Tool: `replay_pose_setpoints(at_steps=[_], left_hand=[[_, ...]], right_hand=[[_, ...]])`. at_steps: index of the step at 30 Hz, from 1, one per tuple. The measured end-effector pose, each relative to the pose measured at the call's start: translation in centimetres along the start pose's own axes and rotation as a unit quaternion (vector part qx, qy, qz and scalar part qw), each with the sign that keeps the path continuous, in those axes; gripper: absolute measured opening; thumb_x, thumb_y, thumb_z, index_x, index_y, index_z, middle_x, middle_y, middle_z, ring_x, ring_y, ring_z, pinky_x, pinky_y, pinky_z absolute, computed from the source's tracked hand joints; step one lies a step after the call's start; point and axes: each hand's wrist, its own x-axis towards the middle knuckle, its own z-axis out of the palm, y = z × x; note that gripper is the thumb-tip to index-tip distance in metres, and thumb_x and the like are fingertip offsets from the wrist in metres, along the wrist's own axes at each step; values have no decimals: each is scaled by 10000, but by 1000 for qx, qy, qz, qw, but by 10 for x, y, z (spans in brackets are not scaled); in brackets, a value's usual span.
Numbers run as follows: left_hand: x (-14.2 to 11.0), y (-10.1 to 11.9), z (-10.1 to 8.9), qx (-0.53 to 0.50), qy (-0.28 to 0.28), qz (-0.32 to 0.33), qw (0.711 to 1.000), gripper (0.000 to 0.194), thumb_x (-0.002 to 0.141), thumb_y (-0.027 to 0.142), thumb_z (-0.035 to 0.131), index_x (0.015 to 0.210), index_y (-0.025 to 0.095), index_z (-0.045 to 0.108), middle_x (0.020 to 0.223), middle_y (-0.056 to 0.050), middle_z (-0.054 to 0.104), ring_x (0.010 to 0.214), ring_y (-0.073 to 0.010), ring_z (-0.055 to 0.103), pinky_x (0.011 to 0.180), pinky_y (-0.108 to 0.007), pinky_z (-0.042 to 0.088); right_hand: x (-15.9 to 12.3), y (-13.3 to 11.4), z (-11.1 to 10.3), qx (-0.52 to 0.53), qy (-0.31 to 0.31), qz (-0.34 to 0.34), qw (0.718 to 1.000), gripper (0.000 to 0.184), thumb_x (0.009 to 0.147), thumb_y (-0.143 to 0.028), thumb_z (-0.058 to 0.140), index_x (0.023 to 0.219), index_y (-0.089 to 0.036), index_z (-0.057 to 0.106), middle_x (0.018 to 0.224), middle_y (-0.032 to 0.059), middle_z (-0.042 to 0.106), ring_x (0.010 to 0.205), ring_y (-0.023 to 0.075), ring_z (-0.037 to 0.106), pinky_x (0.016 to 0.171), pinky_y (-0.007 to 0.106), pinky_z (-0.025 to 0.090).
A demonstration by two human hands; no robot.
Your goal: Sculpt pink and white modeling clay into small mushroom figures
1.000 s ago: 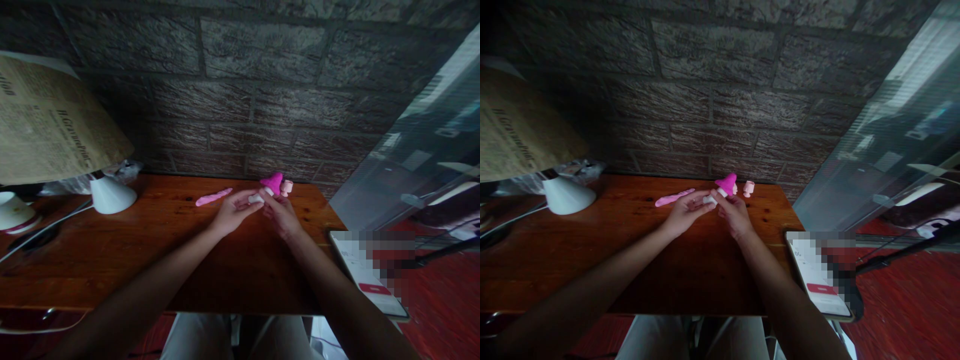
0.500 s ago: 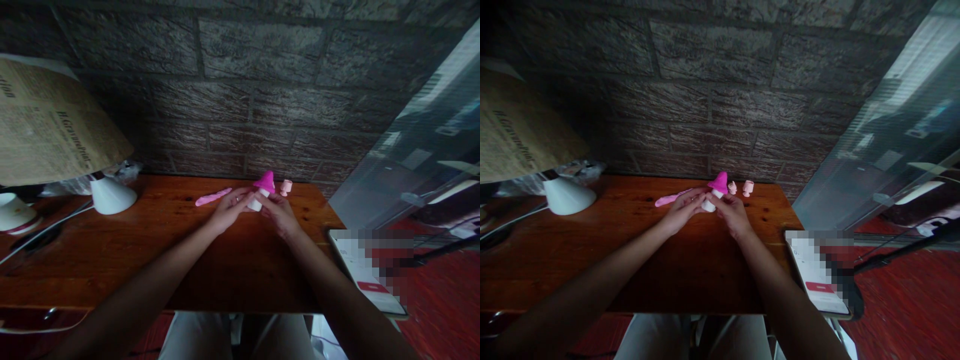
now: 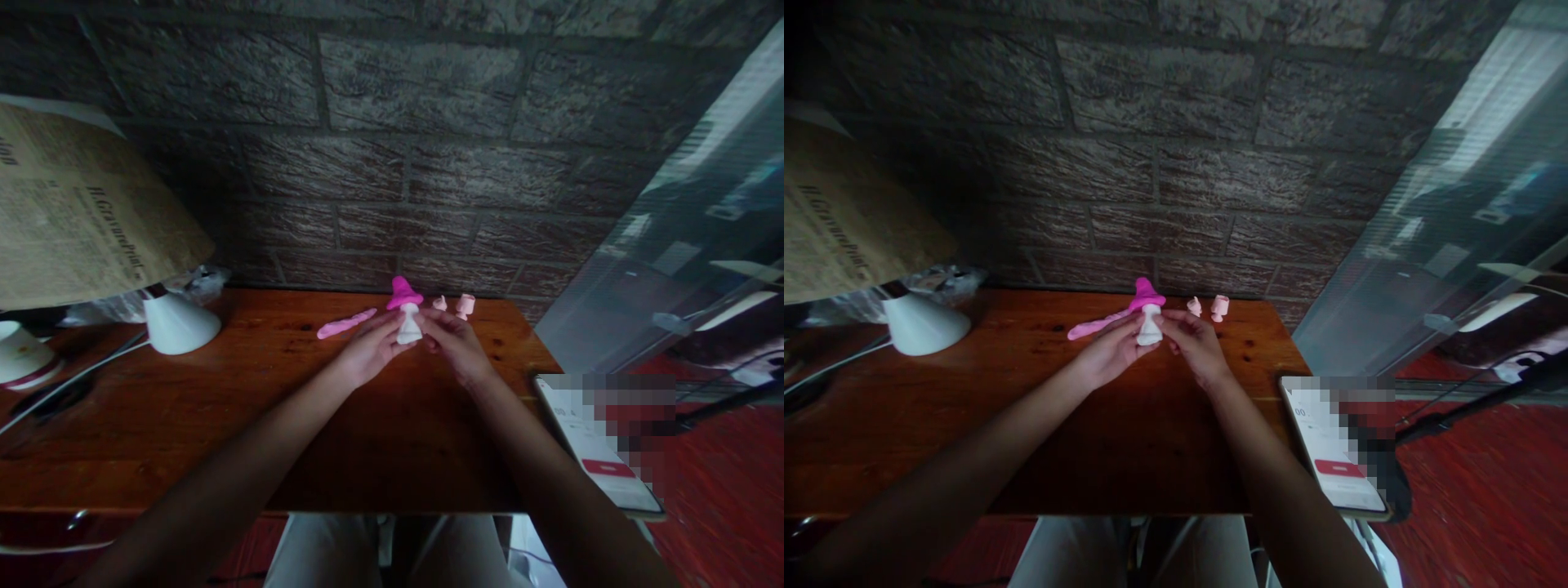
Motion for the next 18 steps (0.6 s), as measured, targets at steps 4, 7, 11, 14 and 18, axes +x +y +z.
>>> replay_pose_setpoints(at_steps=[4,7,11,14,18], left_hand=[[0,-2,-1,7,3,13,1000,271,737,307,822,971,193,746,996,-51,748,953,-185,681,889,-324,528],[0,-3,-2,12,-9,19,1000,284,730,324,830,962,184,748,991,-63,749,970,-205,679,928,-357,518],[2,-4,-4,4,-5,11,1000,271,745,322,822,957,172,742,974,-71,751,1017,-238,673,983,-434,492],[3,-4,-3,-10,5,17,1000,255,759,302,812,964,169,740,983,-68,753,1042,-238,672,999,-431,484],[5,0,-1,-20,10,27,999,254,795,319,782,979,151,734,972,-76,753,971,-189,689,901,-313,526]], right_hand=[[-1,2,0,8,-14,13,1000,419,592,-453,870,892,-191,740,562,-68,542,479,49,387,455,213,270],[0,5,-1,22,-31,22,999,443,598,-435,874,939,-191,730,602,-62,570,487,44,390,457,206,266],[3,11,-1,-2,-34,-1,999,475,621,-450,865,975,-173,710,635,-54,583,490,45,414,455,202,294],[3,11,-1,-51,-11,-65,997,451,683,-471,828,1002,-180,699,753,-14,649,556,71,515,499,213,398],[0,12,-1,-120,-28,-186,975,429,699,-396,841,1067,-224,700,1066,52,710,905,169,660,771,301,551]])
